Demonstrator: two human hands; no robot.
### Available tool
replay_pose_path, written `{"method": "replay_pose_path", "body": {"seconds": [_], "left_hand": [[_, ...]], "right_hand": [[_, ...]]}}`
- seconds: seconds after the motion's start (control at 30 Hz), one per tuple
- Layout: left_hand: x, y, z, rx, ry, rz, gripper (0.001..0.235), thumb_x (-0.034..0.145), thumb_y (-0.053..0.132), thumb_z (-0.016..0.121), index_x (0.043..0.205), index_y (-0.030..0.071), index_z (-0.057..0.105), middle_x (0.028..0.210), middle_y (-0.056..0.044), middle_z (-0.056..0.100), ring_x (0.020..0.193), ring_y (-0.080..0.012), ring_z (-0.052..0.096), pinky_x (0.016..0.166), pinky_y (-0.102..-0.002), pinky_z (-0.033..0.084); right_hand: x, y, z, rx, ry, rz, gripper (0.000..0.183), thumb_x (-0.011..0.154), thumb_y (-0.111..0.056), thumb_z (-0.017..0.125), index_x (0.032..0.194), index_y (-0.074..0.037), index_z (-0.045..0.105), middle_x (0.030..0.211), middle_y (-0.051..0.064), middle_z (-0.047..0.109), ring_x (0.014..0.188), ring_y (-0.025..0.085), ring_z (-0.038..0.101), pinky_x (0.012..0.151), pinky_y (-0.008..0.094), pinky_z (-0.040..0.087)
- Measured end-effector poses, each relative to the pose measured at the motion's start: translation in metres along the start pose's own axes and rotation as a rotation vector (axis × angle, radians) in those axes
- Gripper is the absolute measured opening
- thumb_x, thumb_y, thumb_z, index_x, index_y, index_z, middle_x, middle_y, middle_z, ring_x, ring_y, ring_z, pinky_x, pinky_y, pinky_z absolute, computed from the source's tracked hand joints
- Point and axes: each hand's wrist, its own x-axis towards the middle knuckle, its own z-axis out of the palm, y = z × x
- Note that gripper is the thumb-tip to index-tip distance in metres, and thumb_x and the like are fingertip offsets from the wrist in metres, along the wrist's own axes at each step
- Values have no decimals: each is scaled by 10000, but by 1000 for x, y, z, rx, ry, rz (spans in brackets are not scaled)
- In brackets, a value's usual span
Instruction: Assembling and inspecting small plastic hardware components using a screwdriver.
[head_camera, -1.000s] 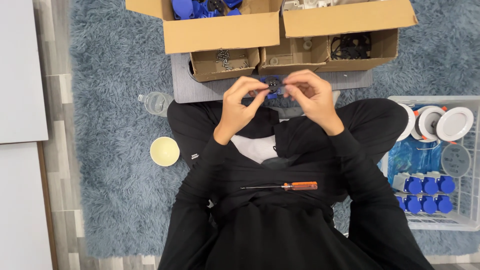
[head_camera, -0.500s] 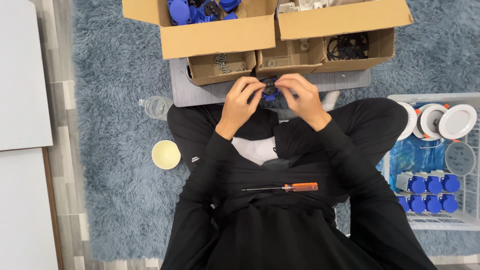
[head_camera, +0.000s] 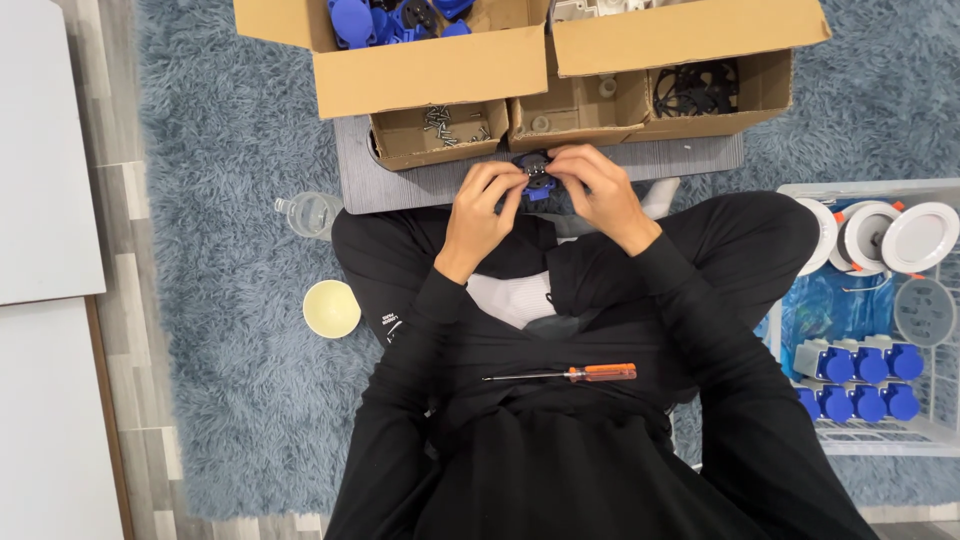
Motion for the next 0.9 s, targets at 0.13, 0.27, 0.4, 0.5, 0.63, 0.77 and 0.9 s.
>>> {"method": "replay_pose_path", "body": {"seconds": [0.13, 0.27, 0.4, 0.5, 0.63, 0.77, 0.9], "left_hand": [[2, 3, 0, -48, 24, 14, 72, 1024, -11, 756, 1066, 44, 777, 1062, -62, 723, 1126, -293, 747, 952, -387, 644], [0, 3, 0, -122, 15, -27, 65, 1044, -22, 724, 1072, 25, 760, 1076, -73, 726, 1187, -311, 754, 989, -394, 641], [-2, 2, 1, -144, 12, -36, 80, 1038, -37, 720, 1073, 22, 760, 1087, -70, 722, 1197, -315, 754, 1003, -403, 641], [-4, 0, 2, -158, 17, -31, 72, 1041, -33, 721, 1073, 20, 757, 1098, -74, 721, 1211, -320, 752, 1008, -408, 641], [-7, -3, 6, -144, 19, -8, 60, 1060, -21, 697, 1062, 14, 745, 1126, -86, 708, 1227, -332, 747, 1018, -419, 643], [-12, -8, 12, -119, 40, 10, 51, 1080, 0, 673, 1076, 22, 720, 1175, -87, 692, 1254, -331, 732, 1038, -420, 633], [-16, -20, 26, -30, 60, 64, 34, 1096, 30, 650, 1082, 21, 679, 1230, -106, 678, 1273, -350, 712, 1059, -435, 627]], "right_hand": [[1, -1, -2, -11, -26, -19, 112, 1074, 86, 714, 1119, 16, 790, 1099, 157, 773, 987, 400, 771, 814, 447, 637], [4, -5, -5, -87, -80, -57, 73, 1085, 65, 709, 1126, 29, 759, 1101, 168, 744, 977, 404, 759, 796, 449, 642], [-2, -1, -4, -164, -119, -79, 61, 1109, 23, 685, 1143, 9, 734, 1122, 143, 722, 979, 371, 751, 812, 417, 643], [-1, -5, -4, -167, -119, -81, 67, 1121, 25, 663, 1135, 9, 726, 1113, 133, 710, 960, 363, 749, 812, 404, 643], [-1, -13, -4, -229, -119, -68, 44, 1124, 0, 666, 1130, -8, 709, 1126, 109, 707, 981, 350, 756, 824, 395, 641], [-3, -11, -1, -361, -91, -132, 27, 1126, -64, 692, 1127, -49, 714, 1160, 84, 713, 1018, 321, 747, 888, 397, 612], [9, -18, 1, -411, -84, -173, 31, 1131, -24, 665, 1124, -21, 696, 1164, 119, 710, 1039, 347, 750, 879, 413, 610]]}}
